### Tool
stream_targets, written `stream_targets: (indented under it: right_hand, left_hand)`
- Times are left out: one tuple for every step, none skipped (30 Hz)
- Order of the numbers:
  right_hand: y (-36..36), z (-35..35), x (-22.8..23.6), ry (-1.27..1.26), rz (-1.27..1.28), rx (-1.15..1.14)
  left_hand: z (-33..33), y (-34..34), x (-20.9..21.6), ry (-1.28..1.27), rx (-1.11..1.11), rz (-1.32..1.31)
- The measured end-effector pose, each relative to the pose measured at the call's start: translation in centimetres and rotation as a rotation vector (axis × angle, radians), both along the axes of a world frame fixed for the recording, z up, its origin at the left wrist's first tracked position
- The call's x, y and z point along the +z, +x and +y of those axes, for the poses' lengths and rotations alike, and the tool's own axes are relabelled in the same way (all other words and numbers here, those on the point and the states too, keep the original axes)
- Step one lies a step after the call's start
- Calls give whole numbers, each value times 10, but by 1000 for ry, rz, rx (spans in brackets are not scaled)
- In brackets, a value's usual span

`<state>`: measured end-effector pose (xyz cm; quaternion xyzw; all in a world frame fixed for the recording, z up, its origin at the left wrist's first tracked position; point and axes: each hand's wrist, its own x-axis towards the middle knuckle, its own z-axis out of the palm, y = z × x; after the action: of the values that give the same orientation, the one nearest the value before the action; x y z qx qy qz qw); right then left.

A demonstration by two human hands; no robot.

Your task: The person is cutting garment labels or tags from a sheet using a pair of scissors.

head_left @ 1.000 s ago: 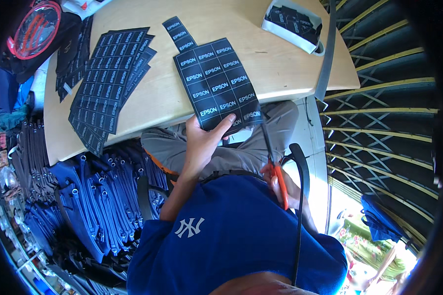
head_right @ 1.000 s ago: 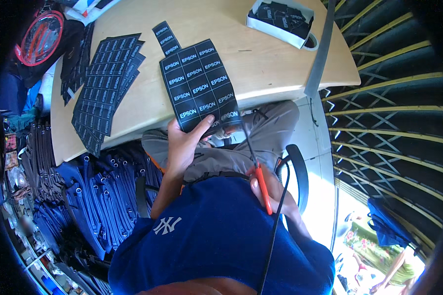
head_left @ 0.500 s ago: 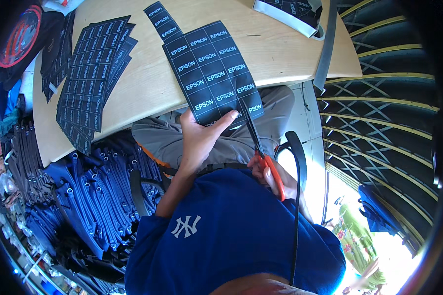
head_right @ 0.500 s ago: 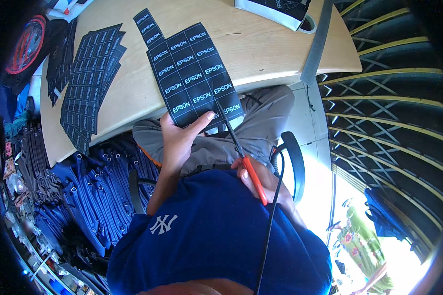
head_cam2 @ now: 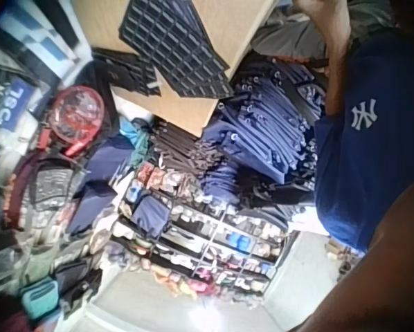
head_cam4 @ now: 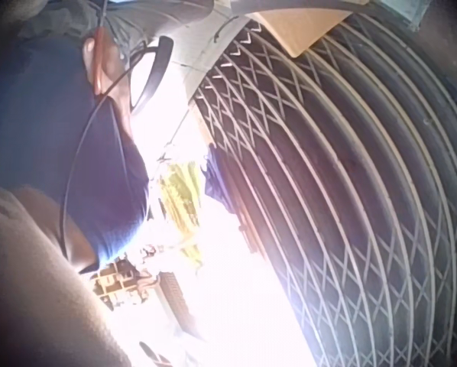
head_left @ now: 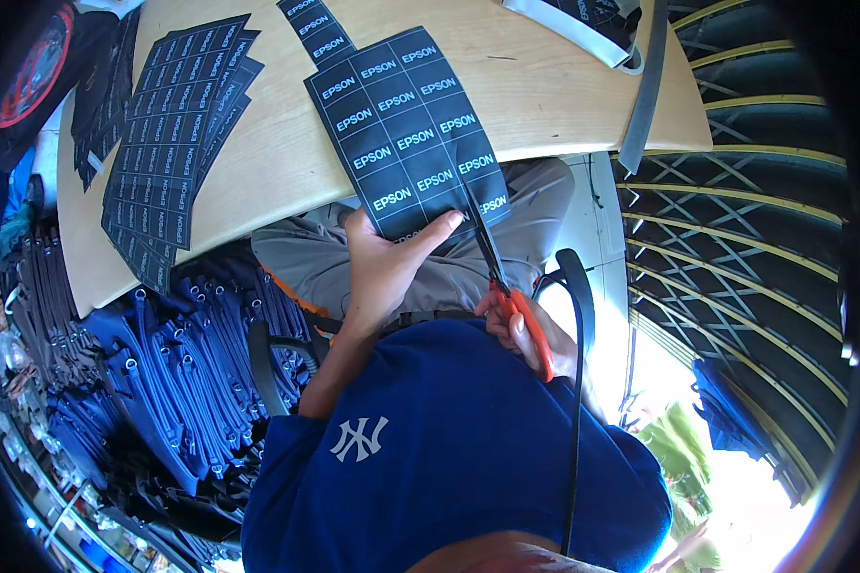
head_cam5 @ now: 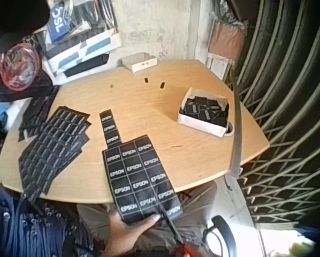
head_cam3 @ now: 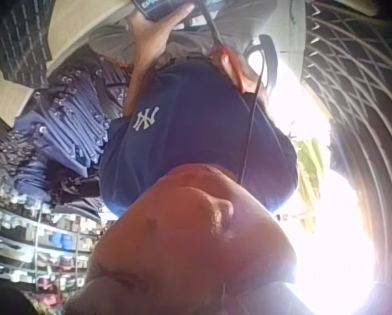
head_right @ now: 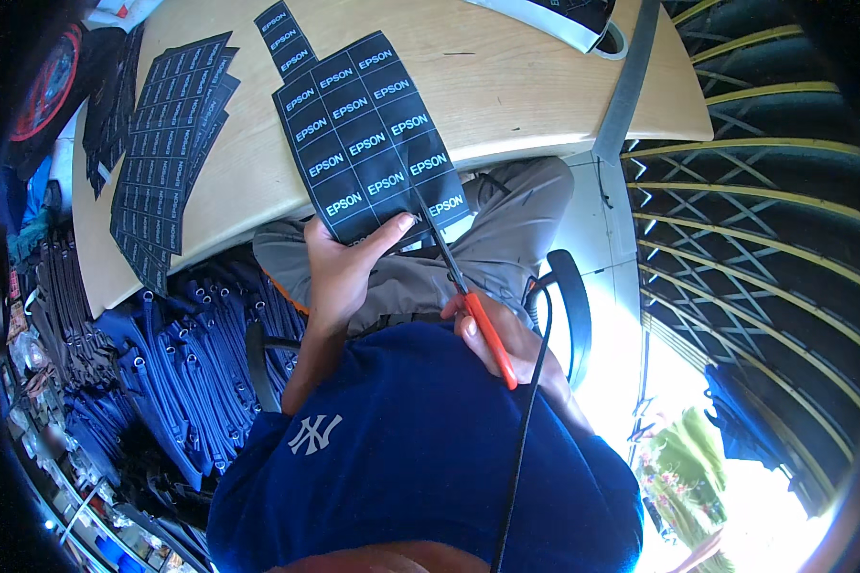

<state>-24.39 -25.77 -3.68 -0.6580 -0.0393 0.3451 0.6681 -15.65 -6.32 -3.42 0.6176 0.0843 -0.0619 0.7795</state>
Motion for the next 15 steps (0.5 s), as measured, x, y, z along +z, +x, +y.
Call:
stream_targets:
  right_hand:
    - [0,0,0,7,-5,4]
    - [0,-1,-1,15,-10,8]
    - [0,-1,-2,15,-10,10]
    - [-1,-2,-4,33,-24,13]
    - [-2,-3,-4,51,-37,16]
    - [-1,-2,-3,49,-36,16]
    - [-1,-1,-3,49,-27,11]
    - [-1,-1,-3,48,-17,5]
    - [-1,0,-2,48,-17,5]
    - [0,0,-1,35,-27,1]
    - [0,1,-1,23,-37,-3]
    - [0,1,-1,22,-36,-2]
    - [1,2,-2,22,-36,5]
    - [1,2,-4,21,-35,13]
    - [1,3,-5,24,-36,17]
  left_hand:
    - [0,0,-1,-2,2,-11]
    - [0,0,0,-2,4,-10]
    - [0,-1,1,-7,13,-7]
    - [-1,-1,2,-13,20,-2]
    - [0,-1,2,-15,21,-1]
    - [2,-1,2,1,-1,-3]
    - [3,-1,1,19,-23,-7]
    - [3,-1,1,19,-23,-7]
    - [3,-1,0,17,-28,-10]
    - [3,-1,0,13,-33,-12]
    - [2,-1,0,12,-32,-12]
    - [1,-1,1,4,-10,-8]
    - [1,-1,1,-1,13,-5]
    - [2,-2,0,1,17,-5]
    - [3,-2,-1,0,19,-7]
